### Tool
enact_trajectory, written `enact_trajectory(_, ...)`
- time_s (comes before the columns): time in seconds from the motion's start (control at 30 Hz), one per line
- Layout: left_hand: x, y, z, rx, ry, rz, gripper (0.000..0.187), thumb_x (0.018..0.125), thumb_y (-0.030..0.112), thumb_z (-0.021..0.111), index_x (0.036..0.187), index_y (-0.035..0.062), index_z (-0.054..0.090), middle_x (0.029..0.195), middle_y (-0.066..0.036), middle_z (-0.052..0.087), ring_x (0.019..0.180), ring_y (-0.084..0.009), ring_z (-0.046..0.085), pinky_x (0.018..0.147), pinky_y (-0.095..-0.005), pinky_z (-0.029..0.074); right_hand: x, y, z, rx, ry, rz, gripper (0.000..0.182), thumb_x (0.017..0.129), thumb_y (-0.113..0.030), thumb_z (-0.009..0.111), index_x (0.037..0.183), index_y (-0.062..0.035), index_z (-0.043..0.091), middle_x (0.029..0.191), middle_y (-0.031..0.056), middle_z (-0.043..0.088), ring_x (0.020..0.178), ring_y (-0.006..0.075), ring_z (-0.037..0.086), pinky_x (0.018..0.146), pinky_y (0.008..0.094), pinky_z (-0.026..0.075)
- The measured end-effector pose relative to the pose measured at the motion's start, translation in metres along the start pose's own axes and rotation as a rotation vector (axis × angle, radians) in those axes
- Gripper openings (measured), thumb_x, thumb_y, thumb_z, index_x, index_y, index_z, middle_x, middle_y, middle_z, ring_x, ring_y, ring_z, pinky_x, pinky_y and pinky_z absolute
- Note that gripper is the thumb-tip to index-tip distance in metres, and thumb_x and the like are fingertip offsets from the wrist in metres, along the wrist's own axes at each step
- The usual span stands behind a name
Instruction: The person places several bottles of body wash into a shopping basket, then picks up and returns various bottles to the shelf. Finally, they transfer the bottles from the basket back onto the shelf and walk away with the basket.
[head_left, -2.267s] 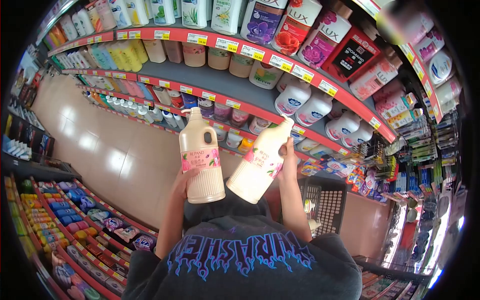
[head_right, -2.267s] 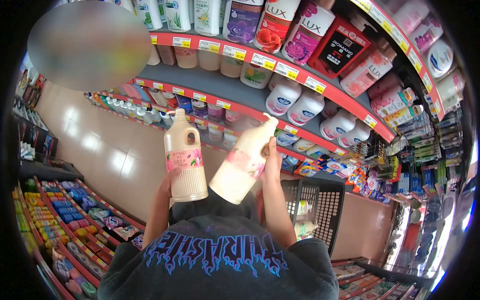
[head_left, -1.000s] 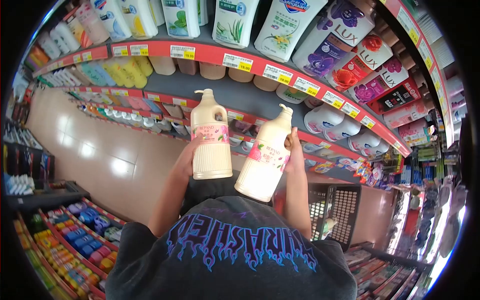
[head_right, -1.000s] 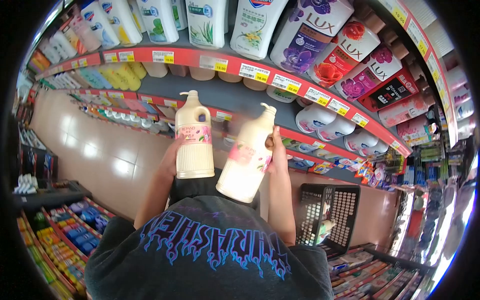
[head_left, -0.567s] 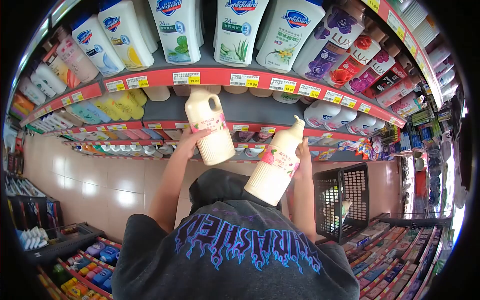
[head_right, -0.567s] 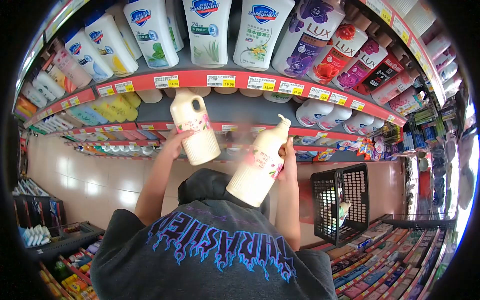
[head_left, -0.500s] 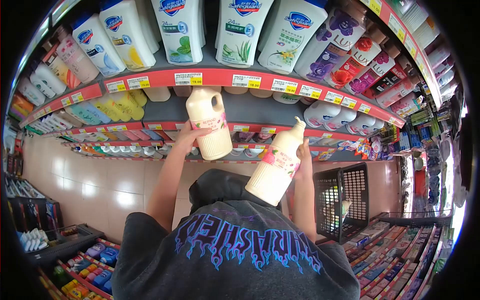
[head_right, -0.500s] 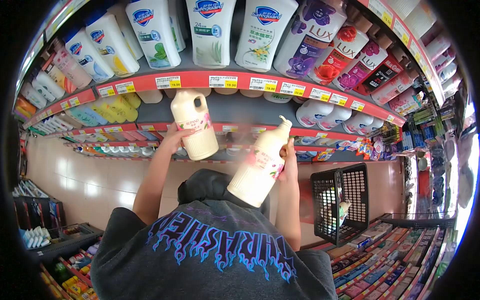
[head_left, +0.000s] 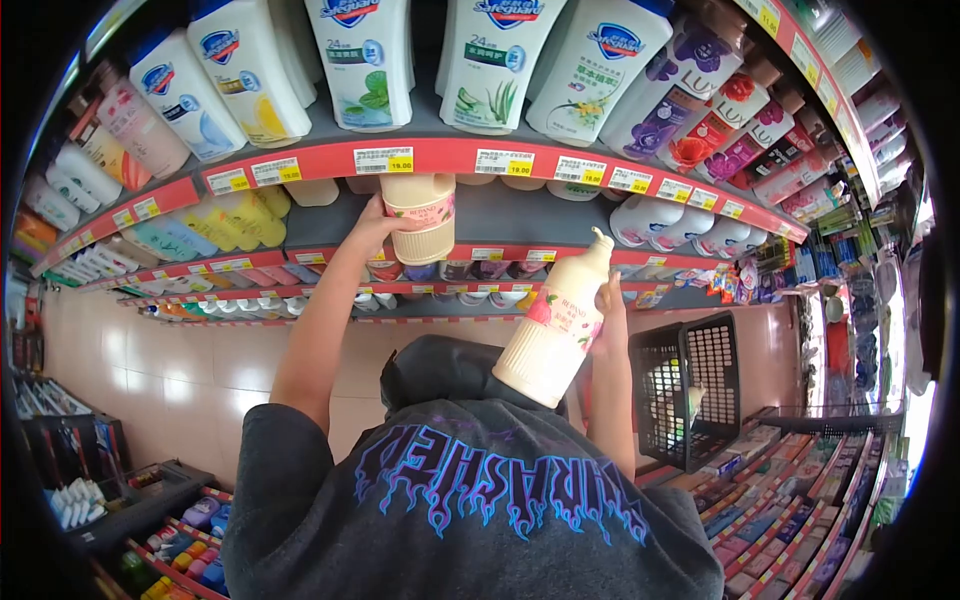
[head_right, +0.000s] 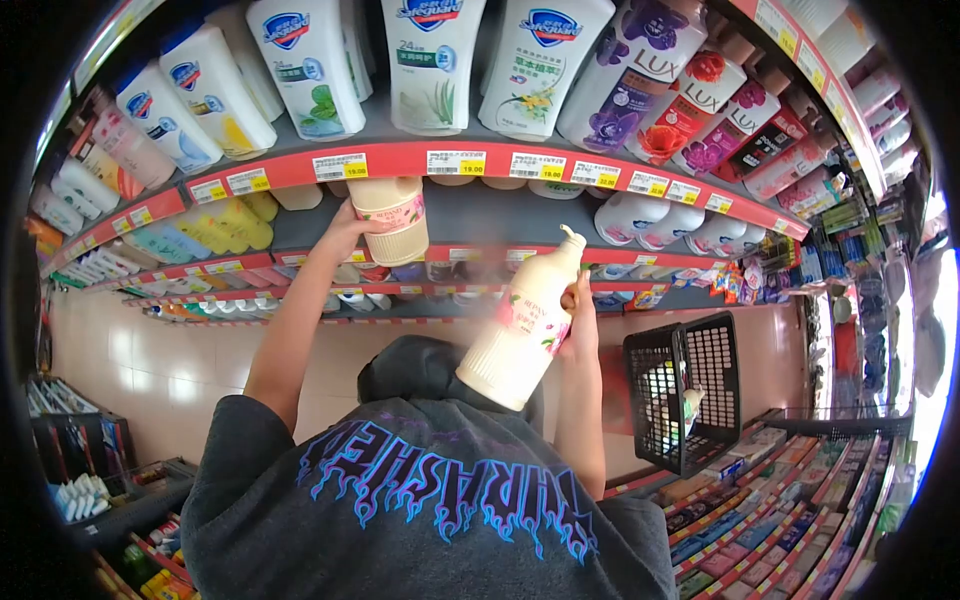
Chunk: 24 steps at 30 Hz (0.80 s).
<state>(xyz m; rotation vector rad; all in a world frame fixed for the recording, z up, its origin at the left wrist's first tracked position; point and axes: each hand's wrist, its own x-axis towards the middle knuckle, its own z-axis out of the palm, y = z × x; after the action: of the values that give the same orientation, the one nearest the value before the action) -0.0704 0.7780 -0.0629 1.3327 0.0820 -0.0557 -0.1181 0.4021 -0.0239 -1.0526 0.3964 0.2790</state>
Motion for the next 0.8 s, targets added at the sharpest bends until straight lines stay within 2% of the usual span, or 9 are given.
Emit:
enact_trajectory(0.33, 0.027, -0.009, -0.013, 0.021, 0.012, 0.016, 0.069, 0.059, -0.004, 0.070, 0.121, 0.0032, 0.040, 0.117, -0.007, 0.051, 0.112, -0.0190, 0.048, 0.095, -0.0317, 0.037, -0.003, 0.004, -0.010, 0.029, 0.056, -0.026, 0.067, 0.086, -0.054, 0.045, 0.123, 0.0017, 0.040, 0.116, 0.0171, 0.049, 0.106, 0.0252, 0.053, 0.087, 0.0381, 0.045)
enact_trajectory(0.4, 0.031, -0.014, -0.018, 0.017, -0.018, 0.022, 0.068, 0.060, -0.003, 0.070, 0.121, 0.0033, 0.040, 0.117, -0.007, 0.052, 0.111, -0.0190, 0.048, 0.095, -0.0318, 0.036, -0.011, 0.003, -0.002, 0.075, 0.107, -0.018, 0.051, 0.087, -0.052, 0.045, 0.104, -0.0044, 0.039, 0.097, 0.0093, 0.043, 0.088, 0.0185, 0.048, 0.075, 0.0325, 0.043)
enact_trajectory(0.43, 0.035, -0.018, -0.021, 0.027, -0.004, 0.025, 0.067, 0.061, -0.002, 0.070, 0.122, 0.0033, 0.040, 0.116, -0.007, 0.052, 0.111, -0.0191, 0.048, 0.095, -0.0317, 0.036, -0.015, 0.000, 0.008, 0.113, 0.144, -0.018, 0.040, 0.088, -0.049, 0.046, 0.084, -0.0104, 0.038, 0.077, 0.0015, 0.038, 0.070, 0.0118, 0.044, 0.063, 0.0268, 0.041)
enact_trajectory(0.53, 0.045, -0.022, -0.028, 0.043, 0.019, -0.008, 0.067, 0.061, -0.003, 0.070, 0.121, 0.0030, 0.041, 0.116, -0.007, 0.053, 0.110, -0.0192, 0.049, 0.095, -0.0315, 0.036, -0.017, -0.001, 0.011, 0.142, 0.154, -0.023, 0.038, 0.088, -0.048, 0.046, 0.075, -0.0129, 0.046, 0.059, -0.0060, 0.035, 0.054, 0.0053, 0.044, 0.054, 0.0216, 0.042)
enact_trajectory(0.67, 0.046, -0.009, -0.027, 0.096, -0.044, -0.037, 0.063, 0.061, -0.005, 0.069, 0.119, 0.0023, 0.045, 0.116, -0.007, 0.053, 0.111, -0.0191, 0.049, 0.097, -0.0320, 0.035, -0.019, -0.001, 0.007, 0.124, 0.141, -0.018, 0.042, 0.088, -0.050, 0.045, 0.090, -0.0080, 0.052, 0.060, -0.0054, 0.040, 0.058, 0.0061, 0.049, 0.057, 0.0222, 0.045)
enact_trajectory(0.77, 0.042, -0.011, -0.032, 0.104, -0.068, -0.072, 0.064, 0.061, -0.005, 0.068, 0.121, 0.0014, 0.044, 0.120, -0.008, 0.051, 0.113, -0.0197, 0.046, 0.099, -0.0320, 0.033, -0.018, 0.002, 0.000, 0.098, 0.155, -0.013, 0.045, 0.088, -0.050, 0.045, 0.094, -0.0064, 0.053, 0.061, -0.0052, 0.042, 0.060, 0.0063, 0.051, 0.058, 0.0225, 0.046)
enact_trajectory(0.8, 0.040, -0.007, -0.033, 0.122, -0.080, -0.080, 0.065, 0.061, -0.004, 0.068, 0.121, 0.0013, 0.044, 0.120, -0.008, 0.050, 0.114, -0.0198, 0.046, 0.099, -0.0321, 0.033, -0.017, 0.002, -0.002, 0.093, 0.141, -0.011, 0.046, 0.088, -0.050, 0.044, 0.098, -0.0052, 0.052, 0.069, -0.0021, 0.044, 0.066, 0.0089, 0.052, 0.063, 0.0249, 0.046)
